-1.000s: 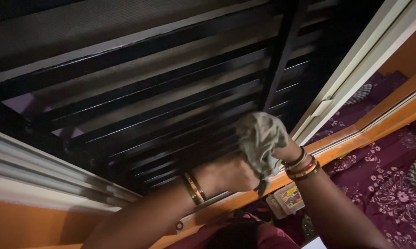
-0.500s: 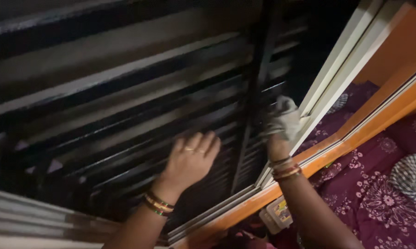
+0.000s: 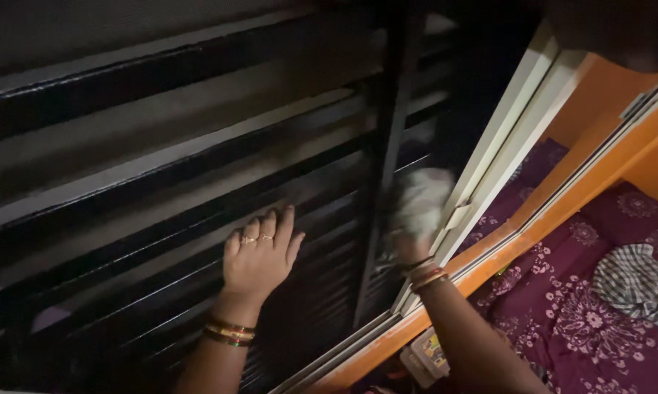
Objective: The person wipes the horizontal slats of a window grille and the adjacent window frame using a cloth. They systematically clean the metal bars and the white frame, moving the cloth back and forth to remove dust.
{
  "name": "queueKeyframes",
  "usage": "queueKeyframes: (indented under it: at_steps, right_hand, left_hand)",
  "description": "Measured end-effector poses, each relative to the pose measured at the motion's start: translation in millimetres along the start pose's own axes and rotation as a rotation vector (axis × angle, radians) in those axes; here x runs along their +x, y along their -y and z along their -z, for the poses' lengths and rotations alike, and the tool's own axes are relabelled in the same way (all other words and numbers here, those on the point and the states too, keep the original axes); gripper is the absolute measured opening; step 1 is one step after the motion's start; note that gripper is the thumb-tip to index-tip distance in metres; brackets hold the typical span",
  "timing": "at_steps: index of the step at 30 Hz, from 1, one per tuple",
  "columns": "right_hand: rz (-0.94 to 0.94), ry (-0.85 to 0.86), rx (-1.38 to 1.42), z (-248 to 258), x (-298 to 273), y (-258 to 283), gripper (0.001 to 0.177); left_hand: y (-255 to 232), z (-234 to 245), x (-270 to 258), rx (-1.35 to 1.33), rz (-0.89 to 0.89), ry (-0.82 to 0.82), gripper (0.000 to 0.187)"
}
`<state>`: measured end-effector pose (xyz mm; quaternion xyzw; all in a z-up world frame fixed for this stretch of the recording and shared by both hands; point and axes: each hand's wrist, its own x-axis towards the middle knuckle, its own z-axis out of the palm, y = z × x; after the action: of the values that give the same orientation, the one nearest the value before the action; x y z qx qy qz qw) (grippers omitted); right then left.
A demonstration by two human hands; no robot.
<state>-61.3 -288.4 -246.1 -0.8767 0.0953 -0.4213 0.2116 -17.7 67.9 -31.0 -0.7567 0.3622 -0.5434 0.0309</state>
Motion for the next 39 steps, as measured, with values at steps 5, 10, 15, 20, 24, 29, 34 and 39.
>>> queueKeyframes:
  at_steps: [5,10,15,20,24,29,34,39]
  right_hand:
    - [0.252,-0.001,-0.282,29.1,38.0,41.1,0.037]
    - [0.062,0.111,-0.53,-6.0,79.5,-38.2,0.015]
    - [-0.098,0.301,-0.78,-32.2,136.1,-121.8,0.02]
    - [-0.197,0.578,-0.799,-16.2,184.8,-158.0,0.026]
    - [-0.217,0.661,-0.795,-19.7,210.9,-155.9,0.03]
    - [-0.229,0.675,-0.803,-15.6,204.6,-158.8,0.036]
    - [-0.21,0.638,-0.837,-9.8,191.7,-157.3,0.042]
    - [-0.164,0.581,-0.991,-17.6,159.9,-139.2,0.048]
  left_hand:
    - [0.0,-1.6,1.0,-0.002,0.024,-0.003,0.041]
    - [-4.8,-4.8,-3.1,-0.11,0.116,0.035,0.039]
    - [-2.4,-5.9,-1.4,-0.142,0.121,0.043,0.038]
    - [-1.8,1.8,2.1,-0.1,0.119,0.006,0.038]
    - [4.5,1.2,4.1,-0.055,0.058,0.01,0.035]
    - [3.7,-4.3,3.3,0.024,0.042,-0.039,0.034]
    - [-1.2,-5.1,2.7,0.056,0.06,-0.038,0.033]
    - [-5.6,-11.7,0.0,0.022,0.089,-0.067,0.034]
